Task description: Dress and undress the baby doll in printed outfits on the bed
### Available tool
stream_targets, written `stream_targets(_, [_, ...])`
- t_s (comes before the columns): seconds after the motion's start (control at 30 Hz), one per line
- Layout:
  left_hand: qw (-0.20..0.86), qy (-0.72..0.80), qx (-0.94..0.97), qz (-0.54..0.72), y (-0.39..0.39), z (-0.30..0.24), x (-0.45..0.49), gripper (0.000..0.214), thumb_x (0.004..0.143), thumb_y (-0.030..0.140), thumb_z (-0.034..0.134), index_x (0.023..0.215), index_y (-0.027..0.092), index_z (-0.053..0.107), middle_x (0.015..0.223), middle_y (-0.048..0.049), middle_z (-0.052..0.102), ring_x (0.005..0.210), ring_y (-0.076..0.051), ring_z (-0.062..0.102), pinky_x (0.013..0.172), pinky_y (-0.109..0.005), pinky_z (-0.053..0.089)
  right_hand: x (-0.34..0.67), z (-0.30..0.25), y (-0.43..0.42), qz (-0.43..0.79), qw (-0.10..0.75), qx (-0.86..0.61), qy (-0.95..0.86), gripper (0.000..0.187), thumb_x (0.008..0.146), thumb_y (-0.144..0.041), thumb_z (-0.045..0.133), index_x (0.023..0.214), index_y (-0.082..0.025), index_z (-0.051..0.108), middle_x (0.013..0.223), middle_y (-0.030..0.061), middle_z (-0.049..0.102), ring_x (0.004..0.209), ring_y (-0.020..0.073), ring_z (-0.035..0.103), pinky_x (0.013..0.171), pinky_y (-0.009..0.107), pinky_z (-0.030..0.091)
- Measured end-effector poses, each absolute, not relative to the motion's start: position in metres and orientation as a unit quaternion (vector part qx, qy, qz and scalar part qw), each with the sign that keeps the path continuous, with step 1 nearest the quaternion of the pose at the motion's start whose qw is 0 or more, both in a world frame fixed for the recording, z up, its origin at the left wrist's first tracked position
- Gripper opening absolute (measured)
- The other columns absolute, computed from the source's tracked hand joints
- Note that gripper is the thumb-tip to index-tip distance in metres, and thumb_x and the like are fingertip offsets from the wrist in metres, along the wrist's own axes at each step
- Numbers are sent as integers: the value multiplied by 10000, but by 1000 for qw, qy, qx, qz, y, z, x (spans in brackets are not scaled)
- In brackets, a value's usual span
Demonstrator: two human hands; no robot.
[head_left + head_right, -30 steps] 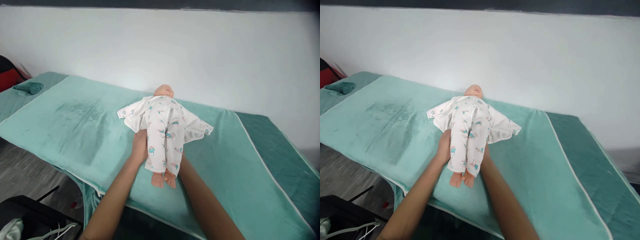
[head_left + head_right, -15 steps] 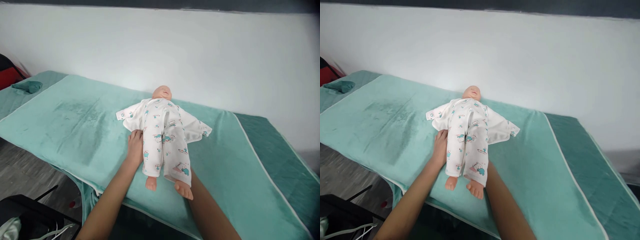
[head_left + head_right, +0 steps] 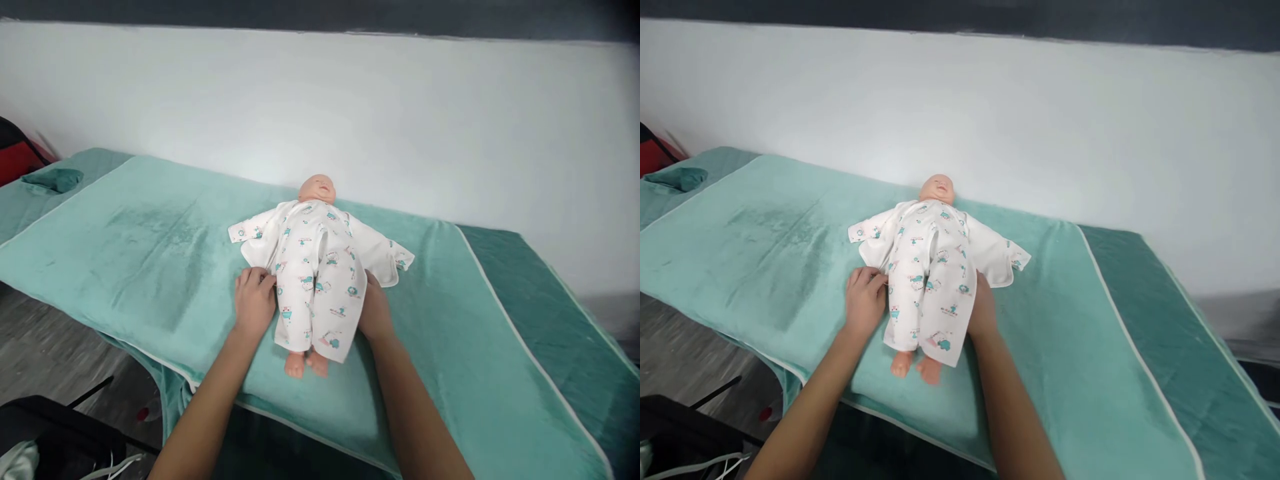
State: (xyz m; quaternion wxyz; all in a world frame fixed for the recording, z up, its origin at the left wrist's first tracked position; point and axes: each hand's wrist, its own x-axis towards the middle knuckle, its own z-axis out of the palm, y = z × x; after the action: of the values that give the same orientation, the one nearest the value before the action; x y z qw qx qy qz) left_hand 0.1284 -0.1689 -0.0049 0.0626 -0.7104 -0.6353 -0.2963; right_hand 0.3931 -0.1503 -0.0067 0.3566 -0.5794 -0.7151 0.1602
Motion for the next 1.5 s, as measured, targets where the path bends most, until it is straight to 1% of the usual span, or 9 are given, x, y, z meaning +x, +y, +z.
stream_targets(0.4, [20, -627, -734, -261, -175, -3, 128, 145, 903, 115, 624, 839, 198, 724, 989, -64, 695, 1001, -277, 567, 819, -412, 418, 410, -13, -186, 99, 331, -542, -766, 246, 839, -70, 447, 856, -204, 653, 943, 73, 662, 880, 251, 560, 789, 388, 448])
stream_targets(0.6, [-111, -629, -663, -390, -159, -5, 114, 231, 883, 70, 529, 935, 194, 717, 1008, -59, 700, 1027, -244, 619, 943, -400, 495, 437, -12, -166, 112, 409, -625, -655, 285, 888, -336, 505, 1053, -189, 685, 1105, 122, 689, 1051, 290, 626, 966, 444, 496])
stream_targets(0.7, [-66, -675, -611, -407, -135, -6, 100, 328, 932, 170, 556, 1227, 130, 694, 1258, -151, 649, 1221, -296, 577, 1106, -436, 479, 456, -11, -150, 26, 330, -744, -581, 512, 881, -518, 522, 1161, -123, 688, 1195, 213, 658, 1169, 376, 584, 1038, 516, 452])
stream_targets(0.8, [-41, -755, -563, -335, -112, -3, 91, 435, 966, 296, 589, 1351, 103, 649, 1394, -198, 598, 1339, -373, 510, 1179, -521, 425, 468, -4, -137, 87, 217, -808, -541, 604, 869, -627, 553, 1193, -132, 674, 1178, 197, 660, 1060, 360, 614, 892, 458, 476])
stream_targets(0.93, [-57, -801, -529, -274, -100, 2, 89, 371, 963, 352, 602, 1269, 163, 692, 1408, -162, 609, 1342, -400, 514, 1125, -573, 447, 470, 10, -121, 191, 205, -816, -505, 375, 769, -537, 670, 897, -184, 654, 840, 63, 643, 766, 239, 563, 687, 345, 390])
stream_targets(1.13, [-74, -777, -540, -313, -101, -2, 86, 160, 926, 270, 587, 1043, 208, 676, 1252, -98, 698, 1237, -326, 593, 1045, -467, 459, 434, 41, -125, 355, 585, -578, -443, 337, 755, -454, 746, 908, -212, 570, 877, 2, 614, 794, 171, 566, 709, 277, 457])
stream_targets(1.2, [-103, -760, -534, -356, -103, -4, 83, 122, 928, 286, 576, 1005, 215, 639, 1104, -78, 725, 1099, -280, 639, 954, -396, 470, 417, 57, -136, 362, 572, -507, -534, 288, 798, -395, 751, 859, -215, 535, 968, 16, 640, 863, 174, 593, 751, 282, 474])
stream_targets(1.37, [-182, -715, -506, -446, -107, -7, 81, 137, 923, 342, 572, 1002, 231, 566, 769, 22, 607, 718, -172, 562, 701, -277, 398, 395, 84, -154, 396, 337, -405, -752, 147, 929, -334, 644, 864, -211, 596, 1144, 66, 687, 893, 177, 618, 758, 306, 488])
stream_targets(1.5, [-210, -704, -502, -457, -109, -5, 84, 180, 926, 365, 575, 1035, 223, 586, 707, 44, 565, 664, -152, 536, 663, -260, 365, 395, 80, -144, 426, 437, -453, -650, 250, 946, -451, 656, 908, -204, 649, 1014, 65, 715, 864, 181, 648, 754, 305, 511])
